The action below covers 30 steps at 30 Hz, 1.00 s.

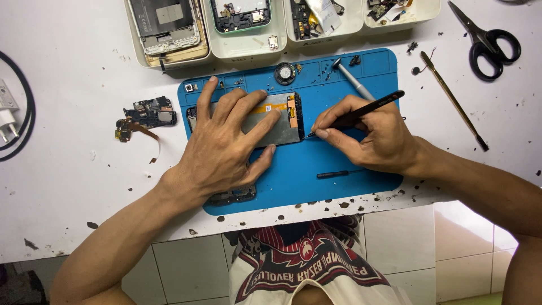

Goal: The person uses a small brush and tweezers to clean and adjust components on a disassembled smartphone placed on a blue mat. The person repeatedly brushes the device's surface and uses tweezers to manipulate small parts and connectors.

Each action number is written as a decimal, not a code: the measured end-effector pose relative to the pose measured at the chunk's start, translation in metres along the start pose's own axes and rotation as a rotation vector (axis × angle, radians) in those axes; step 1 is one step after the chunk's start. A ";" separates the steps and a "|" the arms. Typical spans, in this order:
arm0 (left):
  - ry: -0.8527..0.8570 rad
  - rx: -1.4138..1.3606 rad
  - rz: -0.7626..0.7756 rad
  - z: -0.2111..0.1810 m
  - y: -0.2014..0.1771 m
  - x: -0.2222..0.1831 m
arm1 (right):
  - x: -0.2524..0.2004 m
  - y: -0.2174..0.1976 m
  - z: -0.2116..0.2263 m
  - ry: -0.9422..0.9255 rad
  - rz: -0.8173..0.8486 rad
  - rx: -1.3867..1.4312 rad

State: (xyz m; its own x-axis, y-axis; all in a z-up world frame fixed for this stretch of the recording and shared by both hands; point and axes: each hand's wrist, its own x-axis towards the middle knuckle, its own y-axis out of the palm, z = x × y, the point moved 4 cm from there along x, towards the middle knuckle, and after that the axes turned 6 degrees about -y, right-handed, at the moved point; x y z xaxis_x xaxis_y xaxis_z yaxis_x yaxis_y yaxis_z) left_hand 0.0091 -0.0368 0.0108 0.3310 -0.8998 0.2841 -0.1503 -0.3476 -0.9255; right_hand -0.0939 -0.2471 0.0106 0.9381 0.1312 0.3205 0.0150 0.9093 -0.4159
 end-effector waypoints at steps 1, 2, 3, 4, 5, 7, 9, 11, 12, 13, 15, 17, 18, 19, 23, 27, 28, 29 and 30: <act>0.001 0.000 -0.009 0.000 -0.001 0.000 | 0.000 0.001 0.000 -0.020 0.007 -0.017; 0.000 0.001 -0.008 0.000 0.000 0.000 | 0.000 0.000 0.000 -0.020 0.007 -0.016; 0.000 -0.002 -0.003 0.000 0.000 -0.001 | 0.000 0.000 0.000 -0.031 0.026 -0.021; -0.001 -0.005 0.003 0.001 0.001 -0.001 | 0.001 -0.001 0.001 -0.041 0.045 -0.027; -0.001 -0.005 0.002 0.001 0.000 -0.001 | 0.001 0.000 0.001 -0.042 0.046 -0.028; -0.002 -0.006 -0.004 0.000 0.000 0.000 | 0.000 -0.001 -0.001 0.025 -0.003 0.024; -0.003 -0.002 0.001 0.000 0.001 -0.001 | -0.001 0.000 -0.002 0.009 0.009 0.006; -0.003 0.005 0.007 0.000 0.001 -0.001 | -0.001 0.000 -0.002 -0.009 0.019 -0.011; -0.004 0.002 0.003 0.000 0.000 -0.001 | 0.000 0.000 -0.001 -0.023 0.028 -0.020; -0.004 -0.001 -0.003 0.000 0.000 0.000 | 0.000 0.000 -0.001 -0.037 0.037 -0.030; -0.005 -0.001 0.002 0.000 0.000 -0.001 | 0.001 -0.001 0.000 -0.017 0.030 -0.019; -0.005 0.003 0.004 0.000 0.001 -0.001 | 0.001 0.000 0.000 0.000 0.025 -0.009; -0.005 0.006 0.002 0.000 0.000 -0.001 | 0.001 -0.001 0.000 0.009 0.005 0.010; -0.003 0.010 0.000 0.000 0.000 0.000 | 0.001 -0.001 -0.001 0.016 -0.016 0.027; 0.000 0.019 -0.005 0.000 -0.001 0.000 | 0.001 -0.002 0.002 -0.037 0.005 -0.033; -0.019 0.019 0.031 0.000 -0.006 0.001 | -0.004 -0.008 -0.006 0.157 -0.039 0.117; -0.028 0.025 0.048 0.001 -0.008 0.002 | -0.007 -0.010 -0.012 0.289 -0.071 0.231; -0.030 0.035 0.046 0.003 -0.013 0.002 | -0.006 -0.013 -0.011 0.278 -0.069 0.233; -0.034 0.058 0.077 0.005 -0.016 0.001 | -0.006 -0.017 -0.011 0.287 -0.095 0.267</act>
State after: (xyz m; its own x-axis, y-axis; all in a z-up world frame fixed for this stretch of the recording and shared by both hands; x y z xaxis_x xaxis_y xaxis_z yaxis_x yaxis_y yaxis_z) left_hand 0.0166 -0.0310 0.0250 0.3520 -0.9134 0.2043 -0.1228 -0.2614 -0.9574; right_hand -0.0956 -0.2676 0.0067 0.9960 -0.0396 0.0805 0.0512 0.9877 -0.1476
